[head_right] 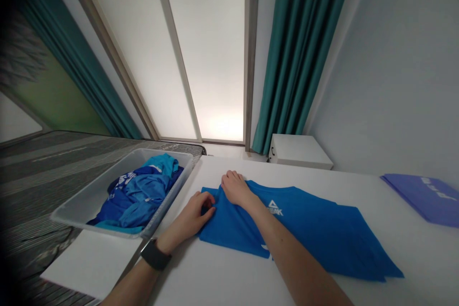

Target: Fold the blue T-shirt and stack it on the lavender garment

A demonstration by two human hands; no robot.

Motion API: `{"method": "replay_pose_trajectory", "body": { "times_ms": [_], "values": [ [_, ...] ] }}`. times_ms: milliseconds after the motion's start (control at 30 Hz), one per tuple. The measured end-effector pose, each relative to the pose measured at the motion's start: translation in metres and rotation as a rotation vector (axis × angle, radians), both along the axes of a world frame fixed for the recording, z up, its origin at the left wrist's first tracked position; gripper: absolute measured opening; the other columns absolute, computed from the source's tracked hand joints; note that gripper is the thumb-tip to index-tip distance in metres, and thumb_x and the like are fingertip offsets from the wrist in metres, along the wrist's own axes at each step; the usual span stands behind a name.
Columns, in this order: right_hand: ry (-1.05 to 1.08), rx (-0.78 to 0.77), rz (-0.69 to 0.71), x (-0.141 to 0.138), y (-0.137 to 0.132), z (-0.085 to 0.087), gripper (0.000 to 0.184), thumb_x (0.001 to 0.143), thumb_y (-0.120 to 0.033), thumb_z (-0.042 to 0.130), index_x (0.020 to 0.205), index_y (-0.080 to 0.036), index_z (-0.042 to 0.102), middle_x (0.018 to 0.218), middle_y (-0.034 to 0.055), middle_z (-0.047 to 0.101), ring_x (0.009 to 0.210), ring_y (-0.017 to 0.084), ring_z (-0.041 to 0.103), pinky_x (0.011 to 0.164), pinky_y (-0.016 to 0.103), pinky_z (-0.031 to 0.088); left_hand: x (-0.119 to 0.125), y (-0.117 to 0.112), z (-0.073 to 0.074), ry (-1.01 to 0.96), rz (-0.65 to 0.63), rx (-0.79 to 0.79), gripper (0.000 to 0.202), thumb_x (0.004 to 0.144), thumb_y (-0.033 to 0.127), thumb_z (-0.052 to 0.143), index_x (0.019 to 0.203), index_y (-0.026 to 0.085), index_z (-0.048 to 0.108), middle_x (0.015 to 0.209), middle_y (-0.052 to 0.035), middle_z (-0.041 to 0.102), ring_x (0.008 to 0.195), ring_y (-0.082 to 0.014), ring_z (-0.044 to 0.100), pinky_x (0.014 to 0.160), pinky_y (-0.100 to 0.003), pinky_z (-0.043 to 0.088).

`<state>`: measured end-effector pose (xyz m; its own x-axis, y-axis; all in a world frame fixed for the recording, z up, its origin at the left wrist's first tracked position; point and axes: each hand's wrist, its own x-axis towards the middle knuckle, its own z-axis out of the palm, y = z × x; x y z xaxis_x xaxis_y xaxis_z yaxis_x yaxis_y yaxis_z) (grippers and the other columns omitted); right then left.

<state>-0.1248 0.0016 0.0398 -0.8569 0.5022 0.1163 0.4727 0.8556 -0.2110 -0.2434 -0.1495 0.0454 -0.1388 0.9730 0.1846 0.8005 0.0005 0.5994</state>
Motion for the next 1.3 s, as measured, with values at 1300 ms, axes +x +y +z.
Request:
{"method": "replay_pose_trajectory", "body": {
  "times_ms": [1300],
  "values": [
    [0.092,0.104,-0.060,0.001,-0.008,-0.008,0.022,0.098,-0.023,0.044,0.115,-0.019,0.058,0.113,0.0113,0.062,0.109,0.025,0.053,0.091,0.037,0.039,-0.003,-0.041,0.015,0.201,-0.201,-0.001,0.042,0.090,0.021,0.052,0.133,0.024,0.053,0.135,-0.0107,0.051,0.124,-0.0257,0.047,0.109,-0.045,0.039]
  ]
}}
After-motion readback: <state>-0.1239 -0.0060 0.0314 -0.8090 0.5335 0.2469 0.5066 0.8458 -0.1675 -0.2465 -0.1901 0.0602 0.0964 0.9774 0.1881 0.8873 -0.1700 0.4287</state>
